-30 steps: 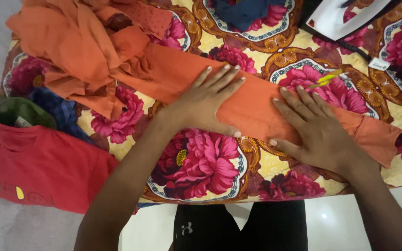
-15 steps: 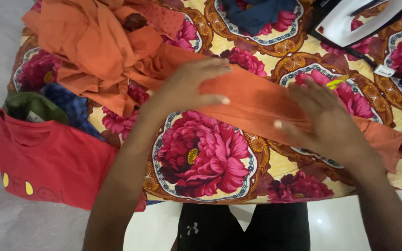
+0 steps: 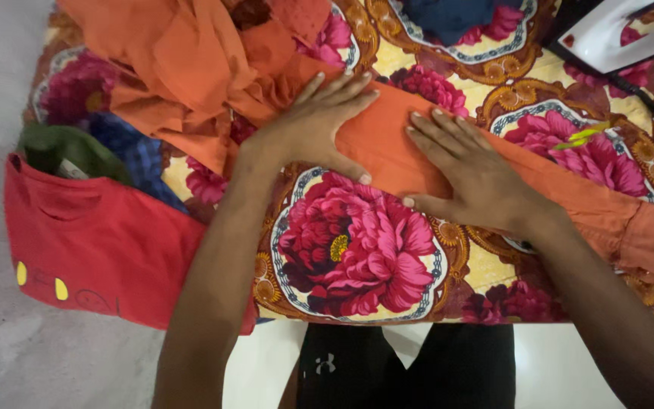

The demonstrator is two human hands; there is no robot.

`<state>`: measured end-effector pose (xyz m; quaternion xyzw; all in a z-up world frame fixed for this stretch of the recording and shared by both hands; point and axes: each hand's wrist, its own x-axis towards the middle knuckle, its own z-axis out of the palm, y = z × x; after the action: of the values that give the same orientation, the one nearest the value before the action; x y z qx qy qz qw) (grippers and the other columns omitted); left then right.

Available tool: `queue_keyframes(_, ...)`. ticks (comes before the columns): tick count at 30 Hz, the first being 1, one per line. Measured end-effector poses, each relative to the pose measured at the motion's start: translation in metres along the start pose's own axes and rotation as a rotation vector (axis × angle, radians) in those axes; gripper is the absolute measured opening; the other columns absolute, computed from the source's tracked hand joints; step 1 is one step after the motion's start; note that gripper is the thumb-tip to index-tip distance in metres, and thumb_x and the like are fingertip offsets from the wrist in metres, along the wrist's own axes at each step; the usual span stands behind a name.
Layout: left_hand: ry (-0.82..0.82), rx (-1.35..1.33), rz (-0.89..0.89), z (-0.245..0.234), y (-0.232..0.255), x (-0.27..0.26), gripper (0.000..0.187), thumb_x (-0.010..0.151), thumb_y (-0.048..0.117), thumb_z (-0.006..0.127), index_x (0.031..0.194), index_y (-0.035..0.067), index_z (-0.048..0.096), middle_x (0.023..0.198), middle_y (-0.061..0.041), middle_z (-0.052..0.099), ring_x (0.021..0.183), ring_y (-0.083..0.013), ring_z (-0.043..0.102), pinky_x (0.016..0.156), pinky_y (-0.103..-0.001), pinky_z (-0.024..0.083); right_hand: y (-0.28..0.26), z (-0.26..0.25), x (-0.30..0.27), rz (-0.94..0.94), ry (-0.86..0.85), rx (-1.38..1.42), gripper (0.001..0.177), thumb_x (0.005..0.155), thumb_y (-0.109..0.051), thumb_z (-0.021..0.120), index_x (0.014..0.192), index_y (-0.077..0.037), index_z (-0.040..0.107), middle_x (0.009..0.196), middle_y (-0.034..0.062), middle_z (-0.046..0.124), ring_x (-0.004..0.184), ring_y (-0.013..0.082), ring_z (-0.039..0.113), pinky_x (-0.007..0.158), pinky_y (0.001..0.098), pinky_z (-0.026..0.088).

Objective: The person folds an orange long-sleeved shirt on a floral-patterned table, aligns the sleeves and body, and uses a white iron to press the fabric. The person also plugs in the iron's power cord during the process.

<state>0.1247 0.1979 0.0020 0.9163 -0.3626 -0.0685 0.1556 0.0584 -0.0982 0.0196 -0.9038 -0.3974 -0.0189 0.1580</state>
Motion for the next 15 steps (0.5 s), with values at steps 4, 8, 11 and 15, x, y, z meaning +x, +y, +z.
queue_keyframes(4,-0.029,0.044,-0.021,-0.0014,0.0021,0.0011,0.141,0.057,0.086,0.076,0.163,0.01,0.022,0.172,-0.013,0.01,0.158,-0.0316,0.006,0.125,-0.055,0.001,0.0022,0.0001,0.0018,-0.033,0.01,-0.027,0.102,0.083,-0.064,0.065,0.157,-0.004,0.031,0.166,0.0188,0.026,0.155,0.0345,0.017,0.124,0.0507,0.013)
queue_keyframes(8,-0.036,0.038,-0.036,-0.0016,0.0041,-0.0003,0.143,0.056,0.086,0.077,0.163,0.01,0.021,0.172,-0.013,0.009,0.159,-0.0306,0.005,0.125,-0.055,0.0,0.0014,0.0007,0.0011,-0.011,-0.001,-0.003,0.104,0.082,-0.065,0.066,0.159,-0.004,0.03,0.167,0.0175,0.026,0.156,0.034,0.017,0.125,0.0503,0.013)
queue_keyframes(11,-0.035,0.032,-0.042,-0.0028,0.0055,0.0012,0.142,0.056,0.085,0.078,0.163,0.01,0.02,0.171,-0.014,0.009,0.158,-0.0306,0.004,0.125,-0.054,-0.001,0.0024,0.0003,0.0004,-0.013,0.008,-0.005,0.104,0.082,-0.065,0.066,0.159,-0.005,0.03,0.167,0.0174,0.026,0.156,0.0338,0.017,0.125,0.0501,0.013)
queue_keyframes(15,-0.028,0.023,-0.041,-0.0036,0.0065,0.0004,0.139,0.057,0.082,0.078,0.163,0.01,0.022,0.172,-0.013,0.011,0.159,-0.0294,0.005,0.126,-0.054,-0.001,0.0023,0.0019,-0.0003,-0.019,0.017,-0.026,0.102,0.084,-0.065,0.066,0.159,-0.005,0.03,0.167,0.0176,0.025,0.156,0.0338,0.017,0.125,0.0501,0.012)
